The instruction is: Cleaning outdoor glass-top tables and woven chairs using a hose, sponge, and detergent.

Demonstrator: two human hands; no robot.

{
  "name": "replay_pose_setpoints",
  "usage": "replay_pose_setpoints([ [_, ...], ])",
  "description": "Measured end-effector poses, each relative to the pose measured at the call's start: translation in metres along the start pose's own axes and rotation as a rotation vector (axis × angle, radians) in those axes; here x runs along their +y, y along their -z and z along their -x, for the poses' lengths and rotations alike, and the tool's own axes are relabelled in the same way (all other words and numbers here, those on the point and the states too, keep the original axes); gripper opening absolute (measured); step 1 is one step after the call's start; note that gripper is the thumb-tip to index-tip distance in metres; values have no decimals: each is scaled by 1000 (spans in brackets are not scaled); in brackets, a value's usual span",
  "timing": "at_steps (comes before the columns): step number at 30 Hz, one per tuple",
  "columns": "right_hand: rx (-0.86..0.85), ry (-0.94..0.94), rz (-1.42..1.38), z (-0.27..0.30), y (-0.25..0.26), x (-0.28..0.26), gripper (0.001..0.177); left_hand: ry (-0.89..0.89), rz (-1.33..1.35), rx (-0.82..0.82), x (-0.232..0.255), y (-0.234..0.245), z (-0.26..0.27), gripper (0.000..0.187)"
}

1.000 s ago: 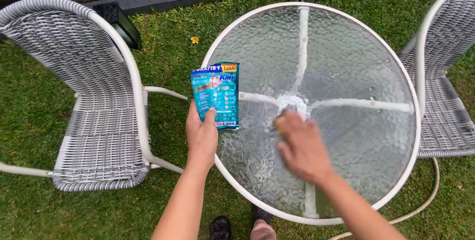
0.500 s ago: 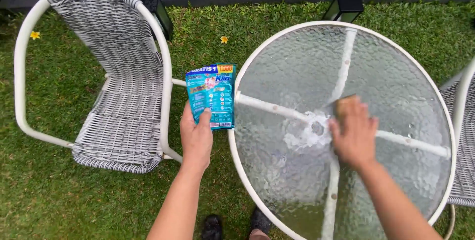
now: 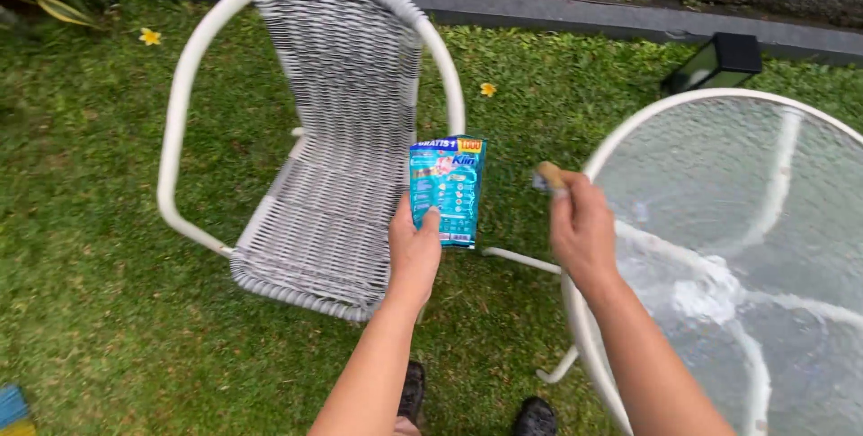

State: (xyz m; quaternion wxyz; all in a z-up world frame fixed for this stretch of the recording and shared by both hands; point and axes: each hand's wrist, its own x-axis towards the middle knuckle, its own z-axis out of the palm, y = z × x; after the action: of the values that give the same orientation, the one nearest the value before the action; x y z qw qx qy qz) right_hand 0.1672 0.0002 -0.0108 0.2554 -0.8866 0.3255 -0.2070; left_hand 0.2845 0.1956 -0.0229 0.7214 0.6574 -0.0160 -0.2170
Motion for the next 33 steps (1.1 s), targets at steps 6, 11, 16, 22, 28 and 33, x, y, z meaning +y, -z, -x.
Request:
replay_pose_setpoints([
  [6,-507,-245,-297,-20,-132,-155,34,271,-132,172,-1,121,-58,32],
  [11,-544,-371,-726,-25,-179,-163,36,124,-434,185,-76,168,-111,66],
  [16,-441,-820,-1193,-29,-77,-168,49,-119,-503,11,-42,96,-87,56],
  [22,49,-418,-733,21,61,-3,57,-77,-323,-488,-12,-38,-18,42],
  [28,3,57,432,116,60,64,63,47,-206,-792,-9,-124,9,61],
  [33,-125,-73,448,26,67,108,53,237,-60,-693,-42,-159,8,75],
])
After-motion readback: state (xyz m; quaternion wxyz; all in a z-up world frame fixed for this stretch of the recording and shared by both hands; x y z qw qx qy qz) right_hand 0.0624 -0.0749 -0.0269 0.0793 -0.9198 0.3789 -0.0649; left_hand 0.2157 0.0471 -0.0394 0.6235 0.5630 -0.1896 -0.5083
